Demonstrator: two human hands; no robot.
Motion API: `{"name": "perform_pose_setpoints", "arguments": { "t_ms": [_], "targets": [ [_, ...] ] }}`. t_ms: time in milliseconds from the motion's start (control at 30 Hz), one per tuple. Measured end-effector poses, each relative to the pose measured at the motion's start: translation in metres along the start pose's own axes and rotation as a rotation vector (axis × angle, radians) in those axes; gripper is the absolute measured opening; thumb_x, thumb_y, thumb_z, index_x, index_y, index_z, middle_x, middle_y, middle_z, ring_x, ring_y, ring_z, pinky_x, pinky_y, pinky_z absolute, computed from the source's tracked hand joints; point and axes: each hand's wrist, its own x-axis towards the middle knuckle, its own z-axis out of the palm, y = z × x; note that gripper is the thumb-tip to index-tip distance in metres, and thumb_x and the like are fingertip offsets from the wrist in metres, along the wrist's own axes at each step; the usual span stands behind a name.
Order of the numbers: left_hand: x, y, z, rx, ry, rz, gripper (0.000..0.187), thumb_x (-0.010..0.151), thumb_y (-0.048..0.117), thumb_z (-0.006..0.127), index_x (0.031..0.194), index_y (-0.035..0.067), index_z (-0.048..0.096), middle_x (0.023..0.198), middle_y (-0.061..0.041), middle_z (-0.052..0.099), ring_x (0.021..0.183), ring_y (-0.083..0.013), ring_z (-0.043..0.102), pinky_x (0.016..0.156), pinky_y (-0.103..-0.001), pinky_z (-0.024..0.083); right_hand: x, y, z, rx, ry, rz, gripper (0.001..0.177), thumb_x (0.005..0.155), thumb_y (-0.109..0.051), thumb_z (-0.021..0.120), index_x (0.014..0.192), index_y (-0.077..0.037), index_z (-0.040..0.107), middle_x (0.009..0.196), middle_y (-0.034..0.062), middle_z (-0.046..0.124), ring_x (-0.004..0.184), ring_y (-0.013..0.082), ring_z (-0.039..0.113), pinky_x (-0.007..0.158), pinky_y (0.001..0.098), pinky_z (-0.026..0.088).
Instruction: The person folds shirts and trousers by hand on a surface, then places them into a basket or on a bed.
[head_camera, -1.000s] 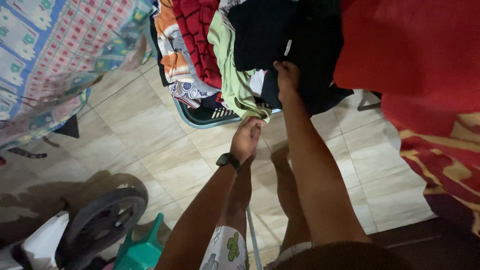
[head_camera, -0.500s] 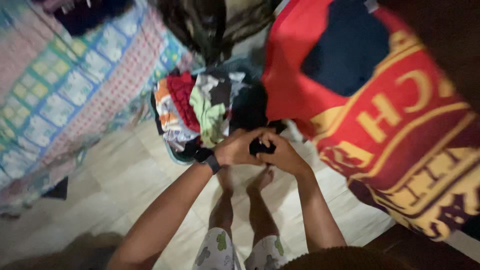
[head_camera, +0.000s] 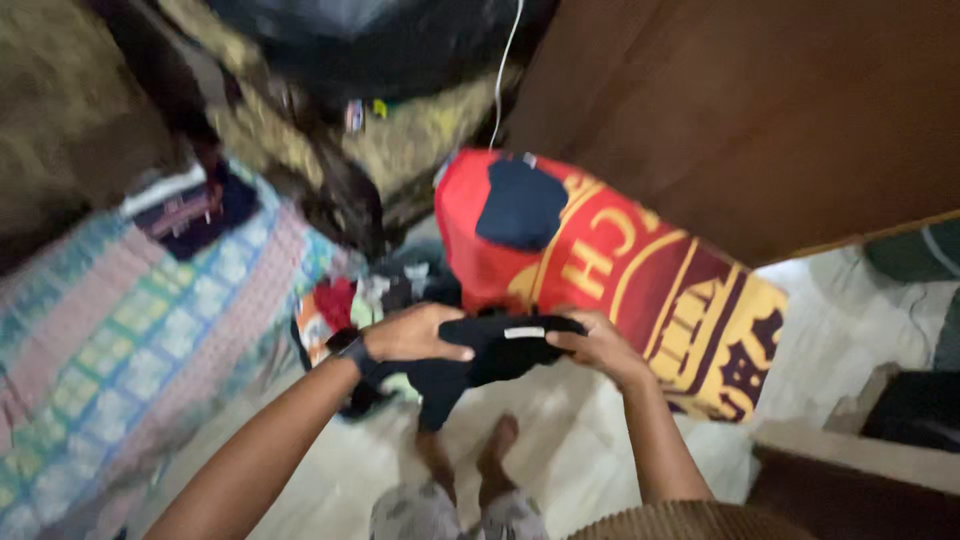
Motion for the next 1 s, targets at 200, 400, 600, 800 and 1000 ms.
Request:
{"name": "perform_pose_setpoints", "arguments": {
  "t_ms": [200,400,600,800,1000],
  "targets": [
    [-0.004,0.023,-0.064,0.369,-0.168,-0.043,0.057,0.088,0.054,0.072,0.115,0.004,0.069,0.110,-0.019,0.069,0.101,-0.0317,0.065,0.087,-0.044,0.052,-0.003,-0.019,-0.032,-0.058,-0.141,0.375,0.043,0.086,-0.022,0.082,0.111,0.004,0.059,0.090,0.0081,0.062,0.082,0.0266,0.057,0.067,0.0393,0.047],
    [-0.022,0.108,-0.102,0.730,0.618,0.284,0.039,0.077,0.021,0.068,0.113,0.009,0.068,0.112,-0.015,0.073,0.100,-0.0378,0.068,0.081,-0.047,0.054,-0.009,-0.031,-0.101,-1.189,0.386,-0.162,0.033,0.087,-0.026,0.075,0.107,-0.001,0.068,0.088,0.0165,0.071,0.080,0.0302,0.070,0.070,0.0423,0.054],
    [-0.054,-0.018,0.002,0.792,-0.228,-0.189,0.018,0.086,0.035,0.071,0.098,0.021,0.070,0.096,-0.008,0.071,0.099,-0.0274,0.069,0.086,-0.044,0.054,-0.103,0.152,0.055,-1.475,0.040,0.078,0.039,0.094,-0.032,0.066,0.108,0.004,0.072,0.078,0.0166,0.068,0.069,0.0292,0.067,0.062,0.0449,0.052],
    [-0.010,-0.080,0.023,0.179,-0.274,-0.215,0.031,0.091,0.040,0.070,0.105,0.012,0.070,0.096,-0.011,0.071,0.095,-0.0241,0.067,0.084,-0.040,0.055,-0.121,0.187,0.049,-0.624,-0.376,0.442,0.046,0.093,-0.046,0.068,0.102,-0.001,0.072,0.096,0.0191,0.071,0.089,0.0318,0.067,0.080,0.0443,0.051],
    [0.025,-0.048,0.019,0.139,-0.174,-0.064,0.039,0.102,0.042,0.067,0.106,0.003,0.070,0.094,-0.017,0.066,0.091,-0.0228,0.061,0.081,-0.038,0.053,-0.155,0.119,0.003,-0.603,0.173,-0.198,0.053,0.090,-0.027,0.070,0.134,0.002,0.065,0.137,0.0261,0.063,0.125,0.0415,0.054,0.105,0.0503,0.040]
  ]
}}
